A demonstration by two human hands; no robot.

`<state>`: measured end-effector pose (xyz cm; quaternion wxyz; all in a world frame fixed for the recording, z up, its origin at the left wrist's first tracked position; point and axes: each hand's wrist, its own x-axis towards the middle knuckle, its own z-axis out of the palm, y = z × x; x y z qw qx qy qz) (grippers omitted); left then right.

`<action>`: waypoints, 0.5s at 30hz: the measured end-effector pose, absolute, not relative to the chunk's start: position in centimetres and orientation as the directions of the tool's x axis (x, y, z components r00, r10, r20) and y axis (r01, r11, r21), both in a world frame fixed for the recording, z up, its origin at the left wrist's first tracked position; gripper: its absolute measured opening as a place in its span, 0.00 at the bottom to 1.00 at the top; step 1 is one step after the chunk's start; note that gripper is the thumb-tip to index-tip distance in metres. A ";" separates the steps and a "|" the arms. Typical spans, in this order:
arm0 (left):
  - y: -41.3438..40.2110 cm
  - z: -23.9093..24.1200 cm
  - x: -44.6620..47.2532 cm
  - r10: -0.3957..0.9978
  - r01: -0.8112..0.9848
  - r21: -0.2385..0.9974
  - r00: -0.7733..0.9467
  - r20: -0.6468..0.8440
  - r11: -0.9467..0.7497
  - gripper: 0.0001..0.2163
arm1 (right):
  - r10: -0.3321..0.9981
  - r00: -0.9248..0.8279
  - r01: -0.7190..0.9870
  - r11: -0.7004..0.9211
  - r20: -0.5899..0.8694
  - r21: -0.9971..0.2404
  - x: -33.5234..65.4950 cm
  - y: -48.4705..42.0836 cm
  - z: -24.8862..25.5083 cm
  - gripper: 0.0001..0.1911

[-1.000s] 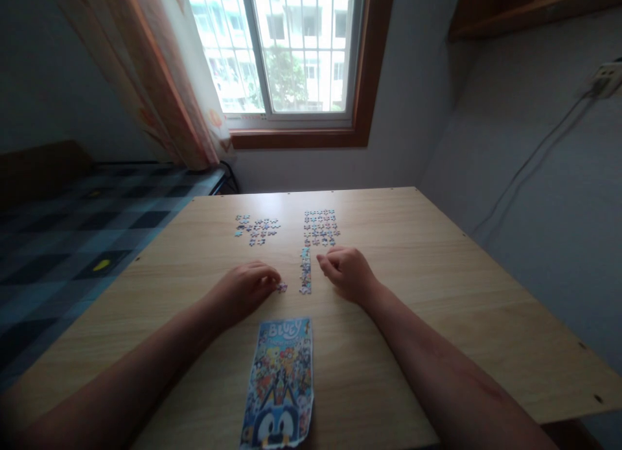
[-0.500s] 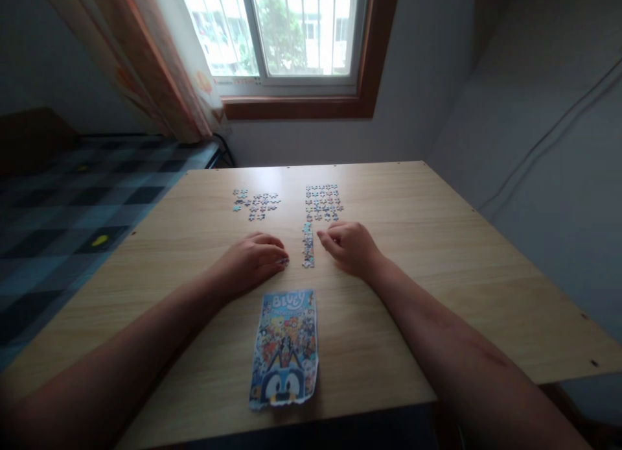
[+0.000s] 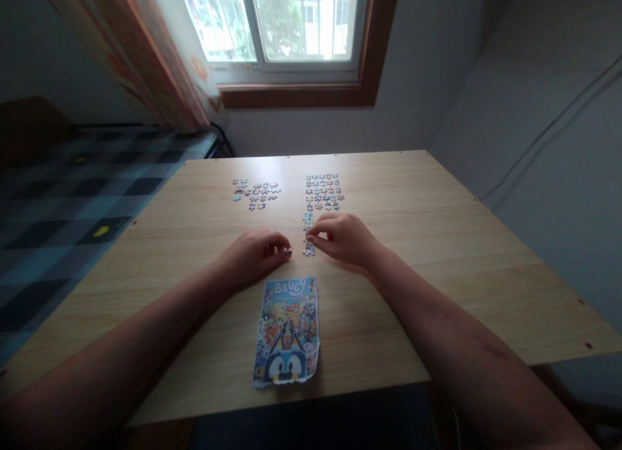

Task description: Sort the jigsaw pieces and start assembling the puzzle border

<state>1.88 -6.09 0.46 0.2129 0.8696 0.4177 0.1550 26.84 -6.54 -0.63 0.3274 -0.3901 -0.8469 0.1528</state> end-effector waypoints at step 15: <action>-6.6 0.2 2.6 0.883 0.318 0.939 0.468 -0.035 -0.132 0.08 | 0.674 -0.557 0.455 0.736 0.485 -0.501 25.6 -7.9 -0.3 0.10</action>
